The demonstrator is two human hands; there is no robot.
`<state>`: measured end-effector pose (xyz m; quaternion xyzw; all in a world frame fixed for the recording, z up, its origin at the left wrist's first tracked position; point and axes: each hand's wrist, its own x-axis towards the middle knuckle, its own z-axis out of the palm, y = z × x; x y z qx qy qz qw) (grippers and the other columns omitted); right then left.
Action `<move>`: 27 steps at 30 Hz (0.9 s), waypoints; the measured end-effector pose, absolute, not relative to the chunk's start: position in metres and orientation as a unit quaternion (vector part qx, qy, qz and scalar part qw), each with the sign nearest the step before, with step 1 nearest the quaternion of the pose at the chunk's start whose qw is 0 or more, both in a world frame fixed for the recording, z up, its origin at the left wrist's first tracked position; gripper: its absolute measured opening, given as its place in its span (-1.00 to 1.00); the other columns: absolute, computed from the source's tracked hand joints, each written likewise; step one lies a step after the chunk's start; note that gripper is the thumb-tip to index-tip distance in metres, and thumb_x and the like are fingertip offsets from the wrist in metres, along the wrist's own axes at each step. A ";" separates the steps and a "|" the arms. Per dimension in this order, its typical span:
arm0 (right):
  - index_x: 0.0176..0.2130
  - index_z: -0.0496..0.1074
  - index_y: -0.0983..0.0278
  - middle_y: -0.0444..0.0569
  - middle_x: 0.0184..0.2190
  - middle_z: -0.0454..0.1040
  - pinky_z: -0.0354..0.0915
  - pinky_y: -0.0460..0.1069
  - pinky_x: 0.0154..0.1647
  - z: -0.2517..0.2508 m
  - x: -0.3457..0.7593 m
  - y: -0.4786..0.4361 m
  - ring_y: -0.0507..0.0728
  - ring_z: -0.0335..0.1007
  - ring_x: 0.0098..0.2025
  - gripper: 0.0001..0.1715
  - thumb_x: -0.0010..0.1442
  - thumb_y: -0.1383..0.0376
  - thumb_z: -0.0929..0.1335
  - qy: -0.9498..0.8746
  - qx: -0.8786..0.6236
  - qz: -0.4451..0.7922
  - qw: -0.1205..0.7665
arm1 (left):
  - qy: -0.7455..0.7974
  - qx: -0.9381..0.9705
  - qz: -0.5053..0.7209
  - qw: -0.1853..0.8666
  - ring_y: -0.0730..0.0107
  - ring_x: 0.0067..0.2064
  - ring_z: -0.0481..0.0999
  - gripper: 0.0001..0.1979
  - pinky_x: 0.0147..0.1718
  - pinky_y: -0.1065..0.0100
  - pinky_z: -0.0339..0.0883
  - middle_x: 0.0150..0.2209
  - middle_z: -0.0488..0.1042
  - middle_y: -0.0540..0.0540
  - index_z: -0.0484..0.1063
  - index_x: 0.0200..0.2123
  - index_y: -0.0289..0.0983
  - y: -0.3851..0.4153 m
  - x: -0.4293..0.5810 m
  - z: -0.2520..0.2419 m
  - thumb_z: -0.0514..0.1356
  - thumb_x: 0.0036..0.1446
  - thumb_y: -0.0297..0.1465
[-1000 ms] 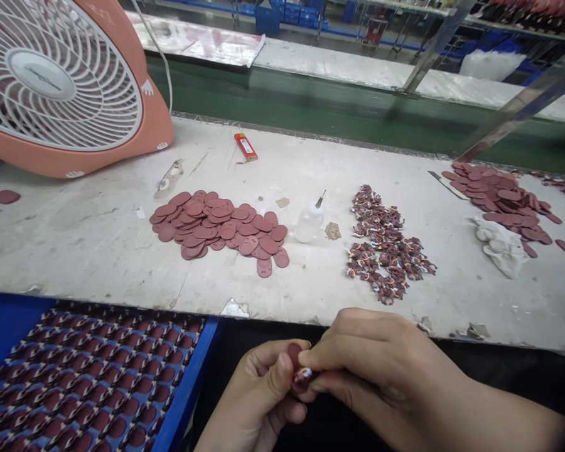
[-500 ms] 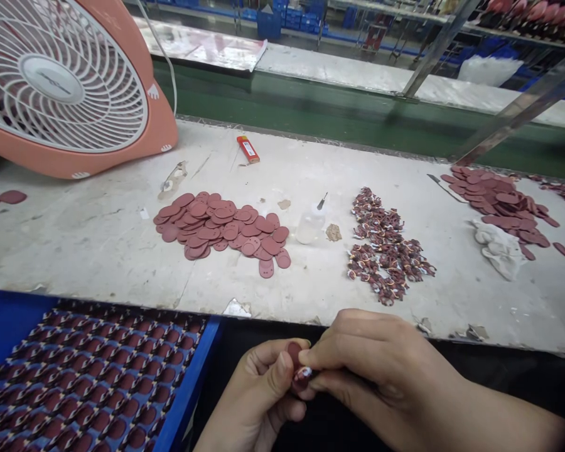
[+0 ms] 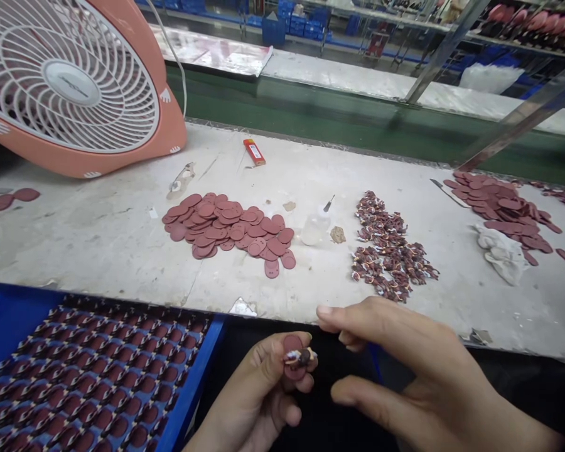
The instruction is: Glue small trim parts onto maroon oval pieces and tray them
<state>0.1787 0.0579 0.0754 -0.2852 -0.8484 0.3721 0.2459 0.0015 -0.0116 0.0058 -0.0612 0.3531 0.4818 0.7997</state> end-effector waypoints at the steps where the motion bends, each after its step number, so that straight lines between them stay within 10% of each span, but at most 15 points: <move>1: 0.13 0.29 0.22 -0.13 -0.17 0.47 0.26 -0.18 -0.10 0.075 0.179 0.059 -0.01 0.36 -0.17 -0.59 0.31 0.33 0.37 -0.838 -0.291 0.388 0.250 | 0.351 -0.069 0.475 0.804 0.54 -0.51 0.53 -0.71 -0.70 0.66 0.36 -0.49 0.58 -0.05 0.63 -0.34 -0.30 -0.013 0.001 0.004 0.47 -0.19 -0.31; 12: -0.09 0.48 0.18 -0.19 -0.39 0.44 0.24 -0.15 -0.30 0.061 0.163 0.057 -0.04 0.36 -0.34 -0.79 0.26 0.39 0.40 -0.793 -0.296 0.483 0.224 | 0.297 0.022 0.484 0.823 0.51 -0.43 0.51 -0.66 -0.66 0.63 0.42 -0.36 0.58 -0.13 0.61 -0.26 -0.31 -0.011 -0.002 -0.001 0.34 0.00 -0.17; 27: -0.03 0.43 0.47 0.12 -0.27 0.49 0.31 0.01 -0.38 0.016 0.137 0.033 0.14 0.39 -0.31 -0.75 0.27 0.52 0.35 -0.894 -0.215 0.136 0.370 | 0.550 0.192 0.596 0.553 0.62 -0.56 0.30 -0.75 -0.63 0.60 0.25 -0.54 0.39 0.06 0.45 -0.46 -0.28 -0.021 -0.008 0.017 0.41 -0.10 -0.27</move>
